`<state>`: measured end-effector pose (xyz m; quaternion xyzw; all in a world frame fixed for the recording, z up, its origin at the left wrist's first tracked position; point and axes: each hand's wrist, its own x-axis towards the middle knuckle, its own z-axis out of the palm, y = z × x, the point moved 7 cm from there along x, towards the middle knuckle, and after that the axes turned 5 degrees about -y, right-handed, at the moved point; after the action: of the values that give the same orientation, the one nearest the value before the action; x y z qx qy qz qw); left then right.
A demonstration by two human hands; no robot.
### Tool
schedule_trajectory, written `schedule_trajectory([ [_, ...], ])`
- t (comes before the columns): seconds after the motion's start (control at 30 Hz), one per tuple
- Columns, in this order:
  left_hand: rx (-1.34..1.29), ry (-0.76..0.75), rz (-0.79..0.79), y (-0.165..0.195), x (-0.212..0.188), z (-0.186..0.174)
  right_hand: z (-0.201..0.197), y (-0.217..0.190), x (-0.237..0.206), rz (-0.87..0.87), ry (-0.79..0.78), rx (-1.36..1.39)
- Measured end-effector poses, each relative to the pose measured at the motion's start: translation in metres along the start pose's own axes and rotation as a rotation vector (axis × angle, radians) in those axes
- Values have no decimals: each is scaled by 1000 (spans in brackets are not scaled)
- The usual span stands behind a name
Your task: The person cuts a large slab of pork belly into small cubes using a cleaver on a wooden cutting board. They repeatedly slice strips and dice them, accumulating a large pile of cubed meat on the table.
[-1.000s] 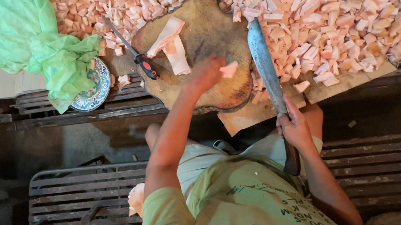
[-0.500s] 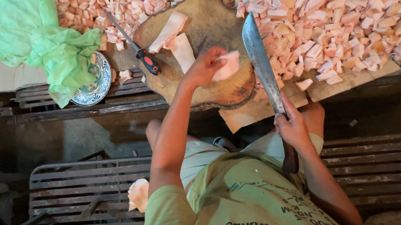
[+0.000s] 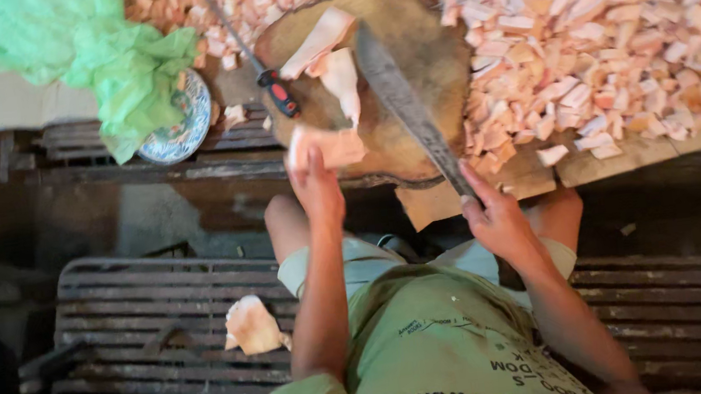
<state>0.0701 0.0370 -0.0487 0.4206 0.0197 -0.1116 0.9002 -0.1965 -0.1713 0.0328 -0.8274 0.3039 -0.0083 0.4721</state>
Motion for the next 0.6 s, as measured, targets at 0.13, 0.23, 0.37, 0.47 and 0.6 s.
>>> schedule_trajectory([
  [0.13, -20, 235, 20, -15, -46, -53, 12, -38, 8, -345, -37, -296],
  [0.23, -40, 284, 25, -20, -52, -62, 22, -56, 8, -562, -42, -428],
  [0.37, -90, 243, 49, -14, -46, -55, 23, -66, 10, -622, -42, -668],
  [0.47, -95, 243, 83, -5, -45, -51, 10, -72, 7, -651, -35, -716],
  [0.6, -84, 280, 89, 6, -42, -50, -4, -66, 4, -591, -90, -886],
])
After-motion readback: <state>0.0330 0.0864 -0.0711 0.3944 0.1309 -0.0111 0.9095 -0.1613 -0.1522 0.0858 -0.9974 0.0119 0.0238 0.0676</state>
